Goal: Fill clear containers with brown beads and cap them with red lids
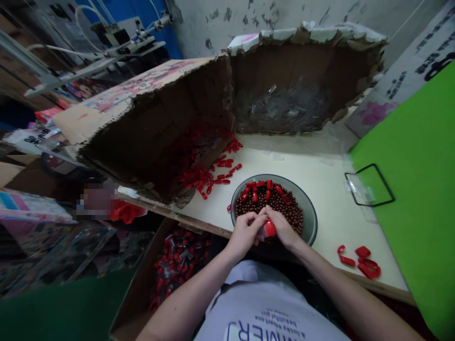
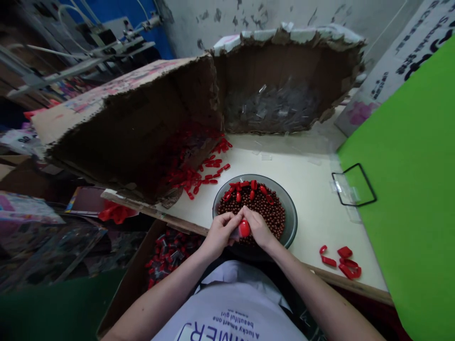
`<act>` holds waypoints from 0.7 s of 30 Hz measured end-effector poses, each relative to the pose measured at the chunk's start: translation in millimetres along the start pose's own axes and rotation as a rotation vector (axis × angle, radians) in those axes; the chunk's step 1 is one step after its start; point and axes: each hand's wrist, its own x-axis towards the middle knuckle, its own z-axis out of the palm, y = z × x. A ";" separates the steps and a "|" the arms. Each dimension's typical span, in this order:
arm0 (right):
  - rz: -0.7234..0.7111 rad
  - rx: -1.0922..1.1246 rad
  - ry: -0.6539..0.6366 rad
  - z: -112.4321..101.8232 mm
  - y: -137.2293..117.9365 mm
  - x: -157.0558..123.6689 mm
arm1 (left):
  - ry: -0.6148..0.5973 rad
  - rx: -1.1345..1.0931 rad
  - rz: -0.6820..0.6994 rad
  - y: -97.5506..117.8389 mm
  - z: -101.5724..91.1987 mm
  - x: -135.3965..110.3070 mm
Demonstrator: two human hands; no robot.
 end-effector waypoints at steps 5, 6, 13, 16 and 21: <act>0.027 -0.372 0.095 -34.5 10.3 14.2 | 0.518 0.018 0.056 -18.2 -86.8 -25.2; 0.011 -0.508 0.146 -45.2 11.2 20.3 | 0.661 0.077 0.069 -29.6 -113.4 -34.4; -0.034 -0.774 0.326 -76.0 6.4 58.4 | 1.064 0.635 -0.394 -152.9 -289.0 -103.0; -0.066 -0.745 0.328 -80.7 -1.7 63.3 | 0.994 0.640 -0.473 -180.3 -306.0 -105.8; -0.126 -0.681 0.427 -126.4 1.5 84.2 | 0.972 0.676 -0.211 -149.8 -257.6 -61.8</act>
